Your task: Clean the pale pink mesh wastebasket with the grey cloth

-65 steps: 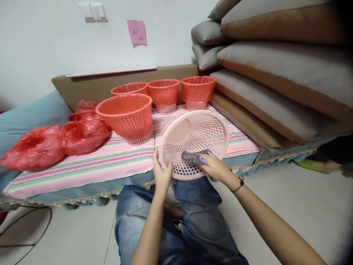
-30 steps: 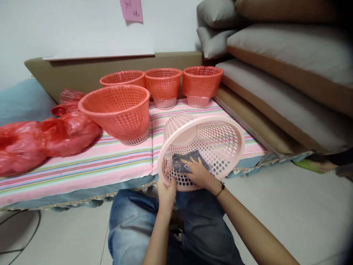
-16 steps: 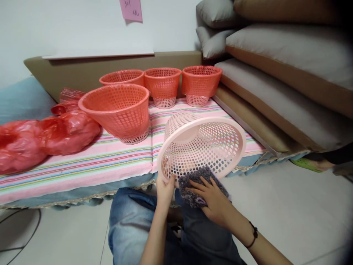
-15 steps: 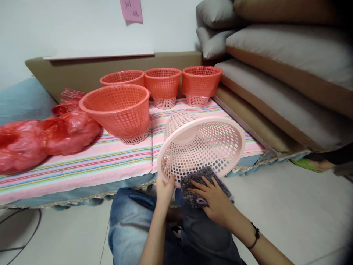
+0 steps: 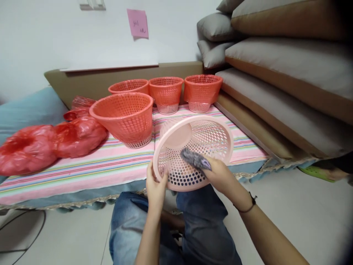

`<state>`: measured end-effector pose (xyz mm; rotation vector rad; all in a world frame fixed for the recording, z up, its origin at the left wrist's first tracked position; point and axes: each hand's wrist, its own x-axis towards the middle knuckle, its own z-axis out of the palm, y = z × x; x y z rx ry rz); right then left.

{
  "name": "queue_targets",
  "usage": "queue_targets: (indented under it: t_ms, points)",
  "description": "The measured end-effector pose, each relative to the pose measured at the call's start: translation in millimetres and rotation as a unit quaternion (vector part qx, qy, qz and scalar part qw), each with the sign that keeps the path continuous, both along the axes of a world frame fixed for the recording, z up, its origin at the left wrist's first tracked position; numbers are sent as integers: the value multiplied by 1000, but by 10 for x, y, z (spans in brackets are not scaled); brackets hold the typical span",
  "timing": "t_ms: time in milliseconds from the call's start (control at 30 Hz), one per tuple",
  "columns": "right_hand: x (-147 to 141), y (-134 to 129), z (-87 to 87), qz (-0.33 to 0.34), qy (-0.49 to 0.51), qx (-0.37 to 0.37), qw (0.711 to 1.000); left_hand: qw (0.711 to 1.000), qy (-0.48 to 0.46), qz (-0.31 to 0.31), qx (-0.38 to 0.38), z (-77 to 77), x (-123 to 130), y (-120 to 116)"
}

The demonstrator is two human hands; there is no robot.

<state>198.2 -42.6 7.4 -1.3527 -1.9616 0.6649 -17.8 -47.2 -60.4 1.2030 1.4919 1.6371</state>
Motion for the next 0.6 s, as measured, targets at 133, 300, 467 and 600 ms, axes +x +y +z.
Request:
queue_targets:
  t_ms: [133,300,467,600]
  points:
    - [-309,639,34,-15,-50,153,987,997,-65,-33,-40,-326,151,-96]
    - [-621,1279,-564,15,-229,46,972,997,-65,-24,-26,-457,185,-99]
    - [-717,1415,-1000,20,-241,-18,970,995,-74,-49,-33,-481,155,-68]
    - [-696,1312,-1017,36,-237,-41,970,995,-85,-43,-18,-522,187,-58]
